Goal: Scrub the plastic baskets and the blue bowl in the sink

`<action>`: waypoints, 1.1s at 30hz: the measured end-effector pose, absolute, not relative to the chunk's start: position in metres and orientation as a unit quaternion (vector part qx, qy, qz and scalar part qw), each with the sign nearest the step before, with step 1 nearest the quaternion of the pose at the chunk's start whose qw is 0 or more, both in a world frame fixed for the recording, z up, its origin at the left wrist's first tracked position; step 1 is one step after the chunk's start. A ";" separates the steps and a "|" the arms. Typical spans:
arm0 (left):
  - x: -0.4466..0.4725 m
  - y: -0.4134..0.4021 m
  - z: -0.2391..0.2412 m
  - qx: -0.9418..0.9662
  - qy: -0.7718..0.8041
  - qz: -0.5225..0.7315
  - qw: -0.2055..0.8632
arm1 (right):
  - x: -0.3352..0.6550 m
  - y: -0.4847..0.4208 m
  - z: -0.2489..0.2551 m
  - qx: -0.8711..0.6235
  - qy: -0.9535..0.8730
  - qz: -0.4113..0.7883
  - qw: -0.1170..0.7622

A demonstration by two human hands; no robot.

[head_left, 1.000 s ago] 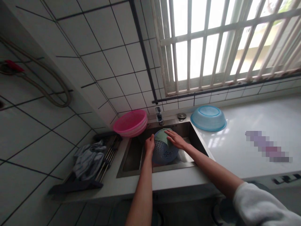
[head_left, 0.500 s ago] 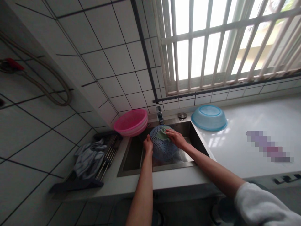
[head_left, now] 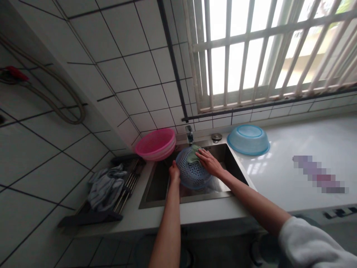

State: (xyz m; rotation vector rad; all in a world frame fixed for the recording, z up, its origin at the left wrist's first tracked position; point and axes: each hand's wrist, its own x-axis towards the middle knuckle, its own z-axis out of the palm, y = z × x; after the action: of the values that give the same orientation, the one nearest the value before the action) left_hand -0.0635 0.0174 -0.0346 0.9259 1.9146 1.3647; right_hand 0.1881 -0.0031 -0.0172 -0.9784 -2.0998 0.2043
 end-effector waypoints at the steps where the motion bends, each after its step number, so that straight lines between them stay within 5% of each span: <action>1: -0.063 0.018 -0.034 0.356 0.728 0.507 0.294 | 0.189 -0.002 -0.019 -0.397 -0.823 0.082 0.398; 9: -0.063 0.017 -0.033 0.363 0.699 0.520 0.330 | 0.150 -0.030 -0.010 -0.244 -0.912 0.055 0.325; 18: -0.071 0.017 -0.027 0.316 0.741 0.517 0.289 | 0.188 0.000 -0.020 -0.404 -0.821 0.056 0.398; 27: -0.074 0.017 -0.032 0.330 0.722 0.517 0.320 | 0.147 -0.036 -0.005 -0.211 -0.925 0.007 0.316; 33: -0.060 0.017 -0.028 0.430 0.701 0.483 0.301 | 0.167 -0.014 -0.008 -0.318 -0.884 0.015 0.342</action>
State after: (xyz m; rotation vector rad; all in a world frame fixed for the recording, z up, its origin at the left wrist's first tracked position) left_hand -0.0603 0.0173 -0.0282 1.1396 1.8610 1.2808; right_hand 0.1674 -0.0138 -0.0078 -0.8268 -2.2984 0.0401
